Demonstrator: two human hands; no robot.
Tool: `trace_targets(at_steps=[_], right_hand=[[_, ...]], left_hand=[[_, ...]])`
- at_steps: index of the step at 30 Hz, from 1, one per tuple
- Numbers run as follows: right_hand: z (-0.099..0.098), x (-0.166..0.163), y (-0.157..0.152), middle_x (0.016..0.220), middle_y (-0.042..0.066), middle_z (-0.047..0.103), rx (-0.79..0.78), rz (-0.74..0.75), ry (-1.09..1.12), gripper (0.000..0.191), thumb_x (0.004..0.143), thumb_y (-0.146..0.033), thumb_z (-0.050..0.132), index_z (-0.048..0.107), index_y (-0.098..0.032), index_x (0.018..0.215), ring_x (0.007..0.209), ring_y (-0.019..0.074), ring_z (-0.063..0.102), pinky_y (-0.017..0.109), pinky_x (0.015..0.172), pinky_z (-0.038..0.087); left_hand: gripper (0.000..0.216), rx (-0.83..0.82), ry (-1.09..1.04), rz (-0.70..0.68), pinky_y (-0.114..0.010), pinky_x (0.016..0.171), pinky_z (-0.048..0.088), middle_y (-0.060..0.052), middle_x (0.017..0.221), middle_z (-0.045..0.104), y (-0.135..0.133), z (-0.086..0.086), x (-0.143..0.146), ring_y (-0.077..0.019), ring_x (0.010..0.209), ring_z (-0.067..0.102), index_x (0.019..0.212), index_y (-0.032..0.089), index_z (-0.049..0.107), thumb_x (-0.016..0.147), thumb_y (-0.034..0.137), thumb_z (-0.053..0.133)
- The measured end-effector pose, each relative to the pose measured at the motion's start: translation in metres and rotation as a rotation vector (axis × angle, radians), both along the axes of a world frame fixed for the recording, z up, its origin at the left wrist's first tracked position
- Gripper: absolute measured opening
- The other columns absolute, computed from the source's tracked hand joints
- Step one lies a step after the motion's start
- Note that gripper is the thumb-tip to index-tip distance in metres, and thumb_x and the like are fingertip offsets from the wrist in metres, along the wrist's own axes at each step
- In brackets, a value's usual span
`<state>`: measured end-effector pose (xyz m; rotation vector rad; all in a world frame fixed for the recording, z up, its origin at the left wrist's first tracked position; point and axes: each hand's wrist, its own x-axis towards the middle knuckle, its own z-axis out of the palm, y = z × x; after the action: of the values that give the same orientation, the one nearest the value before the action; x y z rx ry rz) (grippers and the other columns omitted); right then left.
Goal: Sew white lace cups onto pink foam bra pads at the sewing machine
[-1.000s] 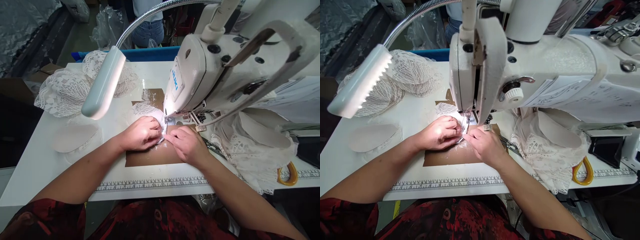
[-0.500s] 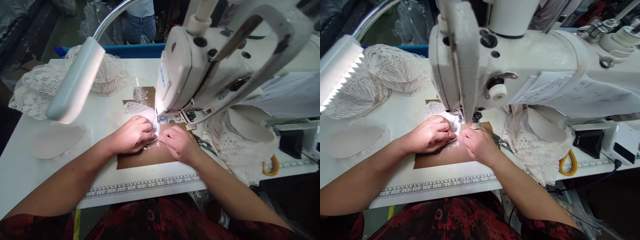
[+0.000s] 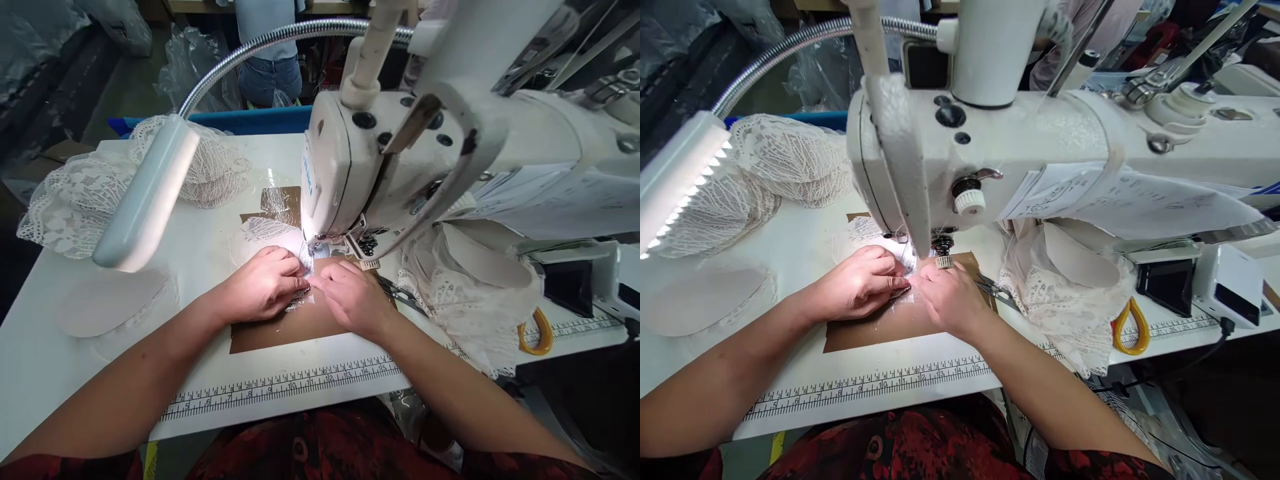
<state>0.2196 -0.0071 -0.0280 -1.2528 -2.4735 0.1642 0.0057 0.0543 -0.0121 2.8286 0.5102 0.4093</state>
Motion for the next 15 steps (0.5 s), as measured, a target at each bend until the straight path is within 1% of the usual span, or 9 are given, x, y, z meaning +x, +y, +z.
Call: trace_targets(at_steps=[2,4,8,11,15], right_hand=[[0.0012,-0.0013,-0.0009,0.081,0.005,0.060,0.004,-0.004,-0.045,0.032,0.084,-0.011,0.042,0.066,-0.016,0.104,0.073,0.0176,0.042,0.030,0.067,0.032],[0.0026,-0.0019,-0.0018,0.082,0.005,0.060,0.006,-0.004,-0.073,0.030,0.084,-0.011,0.043,0.066,-0.016,0.103,0.076,0.0179,0.042,0.030,0.068,0.032],[0.0043,-0.0020,-0.0032,0.083,0.004,0.060,0.026,-0.012,-0.105,0.027,0.084,-0.011,0.045,0.065,-0.017,0.101,0.076,0.0176,0.043,0.030,0.065,0.029],[0.0045,-0.0019,-0.0036,0.082,0.004,0.060,0.034,-0.038,-0.124,0.026,0.083,-0.009,0.046,0.065,-0.017,0.099,0.075,0.0174,0.043,0.030,0.063,0.027],[0.0044,-0.0025,-0.0004,0.086,0.005,0.061,0.035,-0.076,-0.138,0.028,0.082,-0.009,0.046,0.064,-0.016,0.102,0.078,0.0184,0.046,0.030,0.062,0.026]], left_hand=[[0.024,-0.013,-0.029,0.039,-0.038,0.083,0.045,-0.009,0.109,0.065,0.0002,-0.0023,0.0017,-0.0214,0.093,0.056,0.106,0.019,0.066,0.089,0.023,0.048],[0.025,0.004,-0.041,0.079,-0.039,0.085,0.046,-0.010,0.117,0.064,0.0001,-0.0051,0.0043,-0.0221,0.097,0.057,0.108,0.019,0.065,0.091,0.024,0.048],[0.027,0.062,-0.041,0.138,-0.039,0.081,0.048,-0.010,0.116,0.066,-0.0012,-0.0097,0.0083,-0.0228,0.093,0.058,0.110,0.017,0.066,0.092,0.025,0.048],[0.028,0.087,-0.057,0.132,-0.039,0.080,0.049,-0.011,0.116,0.066,-0.0020,-0.0102,0.0091,-0.0235,0.093,0.058,0.112,0.016,0.065,0.091,0.024,0.048],[0.030,0.103,-0.018,0.135,-0.041,0.080,0.048,-0.011,0.119,0.064,-0.0006,-0.0088,0.0097,-0.0252,0.097,0.058,0.115,0.015,0.063,0.091,0.026,0.047]])
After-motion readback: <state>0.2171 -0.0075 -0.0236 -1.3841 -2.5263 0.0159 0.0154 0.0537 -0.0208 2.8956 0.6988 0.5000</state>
